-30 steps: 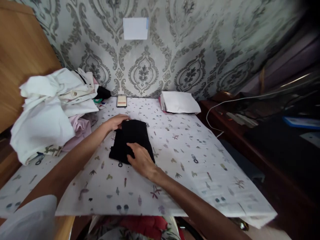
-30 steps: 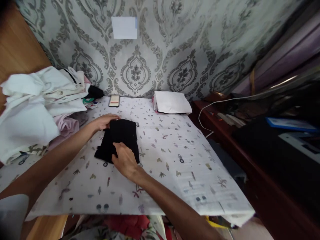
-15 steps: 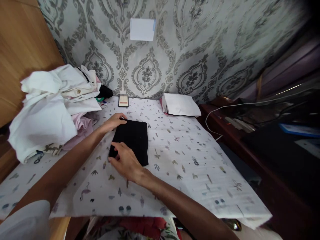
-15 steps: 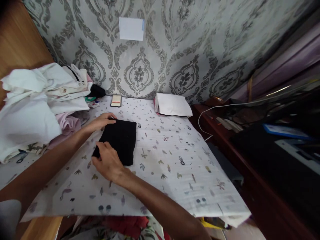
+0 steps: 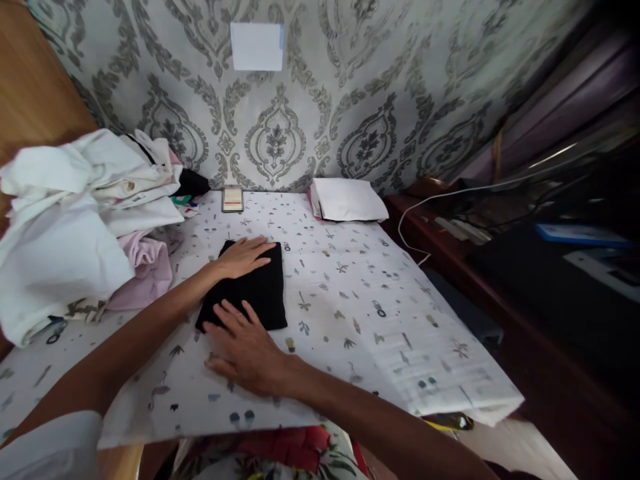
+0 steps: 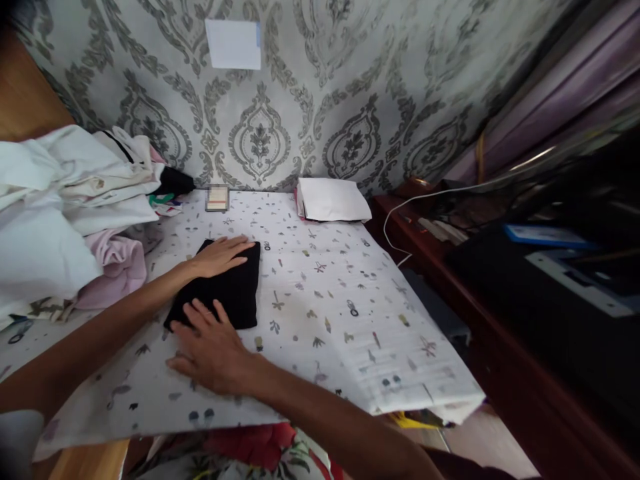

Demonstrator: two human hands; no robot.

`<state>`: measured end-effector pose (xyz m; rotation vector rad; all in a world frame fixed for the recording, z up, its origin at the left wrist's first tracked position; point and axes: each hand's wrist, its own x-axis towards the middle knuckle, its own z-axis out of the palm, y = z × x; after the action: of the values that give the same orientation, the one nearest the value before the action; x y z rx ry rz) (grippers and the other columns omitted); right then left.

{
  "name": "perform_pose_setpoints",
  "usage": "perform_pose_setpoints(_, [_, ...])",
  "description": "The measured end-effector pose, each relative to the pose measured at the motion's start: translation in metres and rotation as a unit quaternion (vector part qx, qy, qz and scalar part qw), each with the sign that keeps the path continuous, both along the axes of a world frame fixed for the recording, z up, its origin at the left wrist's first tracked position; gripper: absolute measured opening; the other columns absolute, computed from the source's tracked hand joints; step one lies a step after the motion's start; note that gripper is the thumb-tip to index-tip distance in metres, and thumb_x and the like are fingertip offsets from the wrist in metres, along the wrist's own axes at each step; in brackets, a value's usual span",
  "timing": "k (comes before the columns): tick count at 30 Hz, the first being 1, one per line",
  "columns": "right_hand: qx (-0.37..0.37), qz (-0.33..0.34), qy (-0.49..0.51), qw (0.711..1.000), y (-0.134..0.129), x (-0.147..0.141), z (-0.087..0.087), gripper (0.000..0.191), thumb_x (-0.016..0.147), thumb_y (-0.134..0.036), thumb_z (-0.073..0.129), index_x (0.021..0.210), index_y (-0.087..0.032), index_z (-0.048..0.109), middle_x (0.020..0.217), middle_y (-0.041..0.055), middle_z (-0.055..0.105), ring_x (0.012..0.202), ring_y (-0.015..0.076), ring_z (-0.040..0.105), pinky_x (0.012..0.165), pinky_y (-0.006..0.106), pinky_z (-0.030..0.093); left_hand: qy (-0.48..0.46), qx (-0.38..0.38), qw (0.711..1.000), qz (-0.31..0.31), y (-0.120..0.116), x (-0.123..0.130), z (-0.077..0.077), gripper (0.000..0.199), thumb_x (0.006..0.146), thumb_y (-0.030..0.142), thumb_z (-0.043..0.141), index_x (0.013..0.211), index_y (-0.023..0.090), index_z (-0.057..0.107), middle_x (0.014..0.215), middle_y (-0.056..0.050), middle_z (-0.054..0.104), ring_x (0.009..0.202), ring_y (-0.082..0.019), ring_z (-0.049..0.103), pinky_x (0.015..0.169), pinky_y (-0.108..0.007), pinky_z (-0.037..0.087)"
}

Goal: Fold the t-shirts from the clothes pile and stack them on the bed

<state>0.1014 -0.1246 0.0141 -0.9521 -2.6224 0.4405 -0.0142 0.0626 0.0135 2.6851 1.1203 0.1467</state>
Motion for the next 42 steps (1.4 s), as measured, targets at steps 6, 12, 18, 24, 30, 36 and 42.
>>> perform_pose_setpoints(6, [0.006, -0.202, 0.167, 0.965, -0.002, 0.035, 0.004, 0.039, 0.1, -0.033, 0.047, 0.135, -0.019, 0.057, 0.138, 0.0148, 0.058, 0.13, 0.0259, 0.05, 0.111, 0.047, 0.041, -0.044, 0.012, 0.999, 0.028, 0.017, -0.004, 0.002, 0.056, 0.099, 0.052, 0.036, 0.139, 0.017, 0.052, 0.137, -0.014, 0.058, 0.128, -0.03, 0.052, 0.109, -0.044, 0.036])
perform_pose_setpoints(12, [-0.06, -0.395, 0.078, 0.914, 0.021, 0.06, -0.002, 0.029, 0.085, -0.045, 0.067, 0.097, -0.019, 0.065, 0.108, 0.0137, 0.06, 0.106, 0.0335, 0.054, 0.098, 0.058, 0.045, -0.082, -0.138, 0.984, 0.071, 0.038, -0.012, 0.019, 0.05, 0.078, 0.061, 0.062, 0.103, 0.018, 0.067, 0.103, -0.008, 0.071, 0.099, -0.028, 0.064, 0.086, -0.034, 0.047])
perform_pose_setpoints(18, [-0.212, -0.335, 0.299, 0.868, 0.032, 0.072, 0.008, 0.016, 0.073, -0.028, 0.066, 0.071, -0.022, 0.051, 0.075, -0.0011, 0.056, 0.075, 0.0183, 0.054, 0.074, 0.035, 0.049, -0.247, -0.335, 0.894, 0.166, 0.031, -0.019, 0.042, 0.045, 0.057, 0.054, 0.083, 0.081, 0.019, 0.07, 0.077, -0.002, 0.072, 0.078, -0.025, 0.068, 0.065, -0.029, 0.051])
perform_pose_setpoints(24, [-0.377, -0.41, 0.579, 0.595, 0.076, 0.113, 0.015, 0.025, 0.065, -0.027, 0.074, 0.08, -0.022, 0.055, 0.066, -0.0034, 0.061, 0.063, 0.0158, 0.059, 0.058, 0.028, 0.048, -0.39, -0.455, 0.741, 0.304, 0.004, -0.025, 0.035, 0.049, 0.055, 0.047, 0.09, 0.087, 0.016, 0.07, 0.079, -0.009, 0.076, 0.072, -0.026, 0.072, 0.068, -0.036, 0.059])
perform_pose_setpoints(30, [-0.469, -0.353, 0.525, 0.616, 0.06, 0.104, 0.007, 0.036, 0.066, -0.03, 0.079, 0.096, -0.018, 0.065, 0.084, 0.0043, 0.072, 0.072, 0.0178, 0.067, 0.061, 0.028, 0.053, -0.432, -0.489, 0.7, 0.291, -0.016, -0.029, 0.023, 0.053, 0.055, 0.043, 0.091, 0.096, 0.016, 0.07, 0.087, -0.009, 0.078, 0.079, -0.025, 0.074, 0.073, -0.033, 0.06])
perform_pose_setpoints(36, [-0.438, -0.327, 0.504, 0.669, 0.053, 0.113, -0.003, 0.034, 0.059, -0.023, 0.072, 0.092, -0.018, 0.066, 0.073, -0.0019, 0.068, 0.065, 0.0165, 0.063, 0.056, 0.027, 0.049, -0.451, -0.516, 0.68, 0.259, -0.027, -0.026, 0.028, 0.068, 0.049, 0.032, 0.092, 0.112, 0.022, 0.068, 0.102, -0.008, 0.078, 0.092, -0.03, 0.075, 0.082, -0.037, 0.06])
perform_pose_setpoints(42, [-0.288, -0.327, 0.564, 0.701, 0.095, 0.194, 0.02, 0.031, 0.062, -0.03, 0.072, 0.091, -0.02, 0.069, 0.079, 0.0014, 0.074, 0.081, 0.0246, 0.069, 0.081, 0.04, 0.053, -0.519, -0.469, 0.696, 0.162, -0.006, 0.042, 0.048, 0.083, 0.056, 0.024, 0.085, 0.135, 0.026, 0.057, 0.125, -0.007, 0.071, 0.109, -0.029, 0.07, 0.092, -0.038, 0.057])
